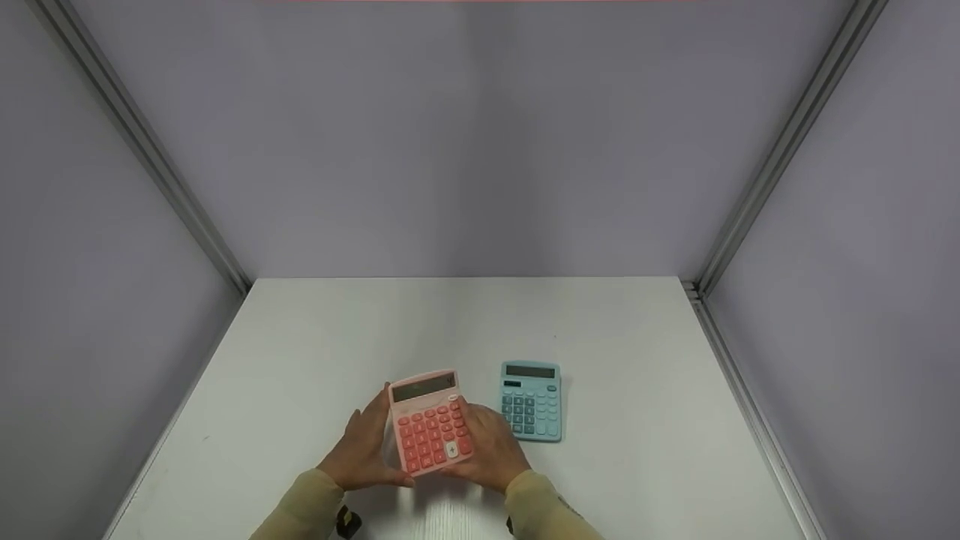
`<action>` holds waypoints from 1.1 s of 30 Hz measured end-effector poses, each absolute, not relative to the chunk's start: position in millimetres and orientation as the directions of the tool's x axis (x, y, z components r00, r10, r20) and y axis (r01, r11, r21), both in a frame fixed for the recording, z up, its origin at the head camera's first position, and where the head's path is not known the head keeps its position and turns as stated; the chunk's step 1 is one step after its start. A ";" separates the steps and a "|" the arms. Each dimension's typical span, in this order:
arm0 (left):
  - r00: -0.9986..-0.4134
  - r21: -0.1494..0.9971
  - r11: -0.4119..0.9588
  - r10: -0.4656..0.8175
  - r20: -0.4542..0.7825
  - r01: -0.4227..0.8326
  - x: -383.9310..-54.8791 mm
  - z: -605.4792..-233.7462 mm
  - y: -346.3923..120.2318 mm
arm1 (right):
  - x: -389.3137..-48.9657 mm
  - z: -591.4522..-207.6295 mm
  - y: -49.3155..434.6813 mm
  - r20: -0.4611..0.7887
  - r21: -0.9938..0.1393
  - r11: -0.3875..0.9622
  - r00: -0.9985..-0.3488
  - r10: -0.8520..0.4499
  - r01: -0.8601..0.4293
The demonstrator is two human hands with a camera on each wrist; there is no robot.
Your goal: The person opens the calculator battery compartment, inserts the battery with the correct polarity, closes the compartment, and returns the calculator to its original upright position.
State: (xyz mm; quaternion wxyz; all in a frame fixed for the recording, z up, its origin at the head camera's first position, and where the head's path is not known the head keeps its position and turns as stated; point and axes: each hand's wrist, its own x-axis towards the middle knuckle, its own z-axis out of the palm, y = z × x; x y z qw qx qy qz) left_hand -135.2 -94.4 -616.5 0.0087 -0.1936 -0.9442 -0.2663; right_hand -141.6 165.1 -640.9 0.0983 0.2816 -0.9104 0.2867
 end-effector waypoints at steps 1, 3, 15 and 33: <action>-0.928 0.498 0.789 0.358 0.104 0.360 -135.4 -617.0 -95.3 | -141.4 -642.4 163.8 0.338 -0.465 0.682 -0.826 -0.452 -0.564; -0.933 0.507 0.792 0.350 0.079 0.340 -135.7 -618.8 -96.4 | -141.5 -645.2 161.1 0.344 -0.466 0.683 -0.826 -0.446 -0.562; -0.945 0.589 0.772 0.324 -0.043 0.238 -139.6 -640.3 -98.2 | -141.4 -664.6 148.3 0.278 -0.467 0.744 -0.878 -0.389 -0.477; -0.927 0.453 0.849 0.358 -0.112 0.273 -168.3 -655.8 -106.0 | -143.5 -674.5 125.0 0.025 -0.545 0.805 -0.964 -0.266 -0.236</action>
